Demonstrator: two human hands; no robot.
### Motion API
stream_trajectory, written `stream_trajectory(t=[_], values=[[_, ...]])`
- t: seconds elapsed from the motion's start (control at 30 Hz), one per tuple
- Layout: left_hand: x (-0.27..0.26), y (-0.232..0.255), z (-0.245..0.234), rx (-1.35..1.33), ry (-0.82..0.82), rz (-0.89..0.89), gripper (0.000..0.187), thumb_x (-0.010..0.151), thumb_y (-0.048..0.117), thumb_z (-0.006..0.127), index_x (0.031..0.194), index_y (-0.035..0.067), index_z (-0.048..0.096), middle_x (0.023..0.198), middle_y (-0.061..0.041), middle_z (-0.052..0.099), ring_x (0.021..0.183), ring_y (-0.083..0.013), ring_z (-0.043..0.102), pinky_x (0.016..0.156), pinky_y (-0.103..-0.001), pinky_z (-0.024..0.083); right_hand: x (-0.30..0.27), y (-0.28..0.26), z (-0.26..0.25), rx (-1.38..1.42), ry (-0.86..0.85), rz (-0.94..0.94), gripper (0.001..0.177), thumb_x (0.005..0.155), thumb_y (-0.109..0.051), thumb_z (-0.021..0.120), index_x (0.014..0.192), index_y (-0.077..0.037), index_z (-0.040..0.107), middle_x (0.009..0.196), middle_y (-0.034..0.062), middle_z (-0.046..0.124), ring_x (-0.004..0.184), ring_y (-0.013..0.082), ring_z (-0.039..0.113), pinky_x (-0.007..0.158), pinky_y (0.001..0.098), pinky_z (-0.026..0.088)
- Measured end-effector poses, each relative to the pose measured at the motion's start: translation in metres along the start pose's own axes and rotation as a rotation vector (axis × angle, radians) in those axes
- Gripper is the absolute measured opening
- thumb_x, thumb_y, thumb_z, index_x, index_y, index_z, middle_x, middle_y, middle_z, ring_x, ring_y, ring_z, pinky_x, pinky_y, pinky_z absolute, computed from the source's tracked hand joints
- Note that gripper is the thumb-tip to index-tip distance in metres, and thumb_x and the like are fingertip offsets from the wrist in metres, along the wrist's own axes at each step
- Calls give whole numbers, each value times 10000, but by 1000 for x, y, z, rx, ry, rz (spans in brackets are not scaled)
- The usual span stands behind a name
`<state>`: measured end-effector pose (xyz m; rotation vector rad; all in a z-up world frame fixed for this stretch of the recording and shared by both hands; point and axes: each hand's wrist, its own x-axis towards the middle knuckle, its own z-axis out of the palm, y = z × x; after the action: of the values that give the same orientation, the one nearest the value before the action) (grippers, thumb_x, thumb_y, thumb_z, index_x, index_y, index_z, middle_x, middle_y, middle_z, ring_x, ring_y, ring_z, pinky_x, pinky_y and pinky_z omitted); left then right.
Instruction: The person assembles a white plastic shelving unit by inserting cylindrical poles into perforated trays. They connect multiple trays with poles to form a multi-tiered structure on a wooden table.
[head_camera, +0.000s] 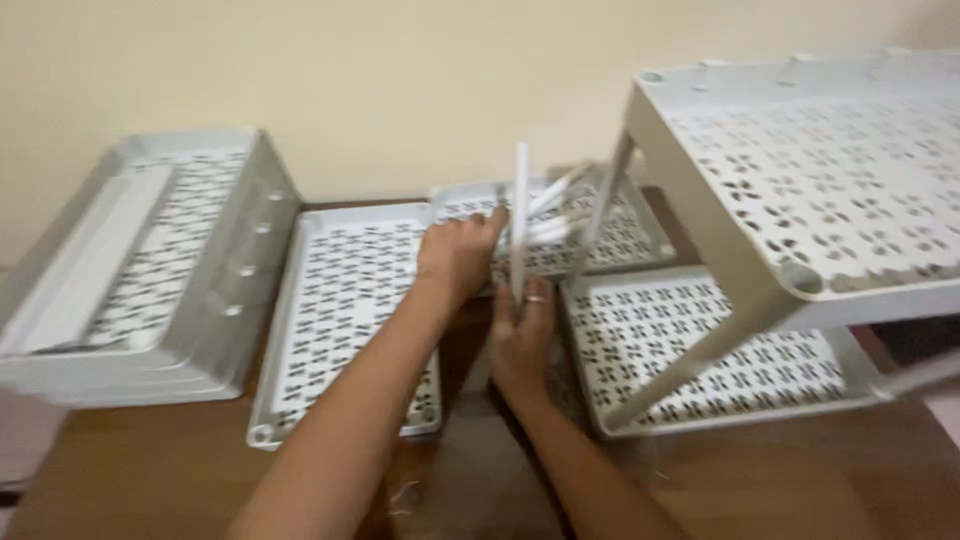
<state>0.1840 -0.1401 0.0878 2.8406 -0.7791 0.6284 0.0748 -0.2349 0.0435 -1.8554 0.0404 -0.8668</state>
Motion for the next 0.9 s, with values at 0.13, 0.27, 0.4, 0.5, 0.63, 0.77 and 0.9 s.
stream_trajectory(t=[0.13, 0.27, 0.4, 0.5, 0.63, 0.77, 0.9], values=[[28, 3, 31, 77, -72, 73, 441, 812, 272, 788, 1198, 142, 618, 956, -114, 759, 842, -325, 750, 689, -497, 600, 7, 6, 3, 141, -25, 88, 331, 1037, -194, 564, 1273, 37, 595, 1156, 190, 649, 1060, 313, 623, 940, 424, 478], [30, 7, 31, 35, -168, 69, 659, 693, 403, 875, 1235, 133, 615, 1001, -99, 758, 981, -316, 722, 870, -527, 559, 6, 2, 1, 117, -23, 84, 305, 1013, -185, 592, 1242, 14, 627, 1063, 168, 663, 969, 288, 629, 867, 419, 501], [17, 1, 11, -119, 69, 63, 805, 578, 392, 898, 1280, 112, 623, 1288, -200, 666, 1228, -397, 591, 1018, -585, 404, 9, 1, 1, 264, -131, 405, 340, 966, -206, 593, 1263, -44, 633, 879, 105, 645, 680, 261, 581, 631, 432, 511], [-18, -13, -11, -239, 145, -2, 603, 845, 313, 802, 1364, 70, 612, 1386, -227, 588, 1316, -402, 530, 1133, -532, 391, 5, 6, 4, 295, -179, 395, 321, 985, -201, 629, 1254, -27, 636, 808, 128, 616, 684, 251, 562, 620, 442, 477], [-83, -33, -44, -187, 187, -111, 492, 887, 243, 724, 1322, 38, 620, 1384, -235, 597, 1296, -440, 522, 1101, -544, 395, 0, 10, 11, 156, -216, 52, 293, 966, -219, 681, 1160, 1, 682, 995, 153, 742, 912, 285, 714, 801, 404, 556], [-143, -51, -69, -29, 124, -331, 531, 884, 280, 709, 1323, 11, 580, 1431, -292, 527, 1297, -476, 496, 1098, -557, 385, -3, 7, 7, 16, -344, 1, 329, 917, -294, 716, 1109, -27, 716, 1019, 192, 750, 941, 343, 728, 802, 407, 556], [-184, -57, -78, -2, 31, -489, 639, 829, 315, 725, 1371, 49, 516, 1454, -324, 425, 1323, -519, 429, 1035, -584, 381, -4, -5, 4, -114, -429, 100, 349, 894, -340, 728, 1096, -55, 735, 923, 186, 746, 839, 353, 731, 737, 428, 551]])
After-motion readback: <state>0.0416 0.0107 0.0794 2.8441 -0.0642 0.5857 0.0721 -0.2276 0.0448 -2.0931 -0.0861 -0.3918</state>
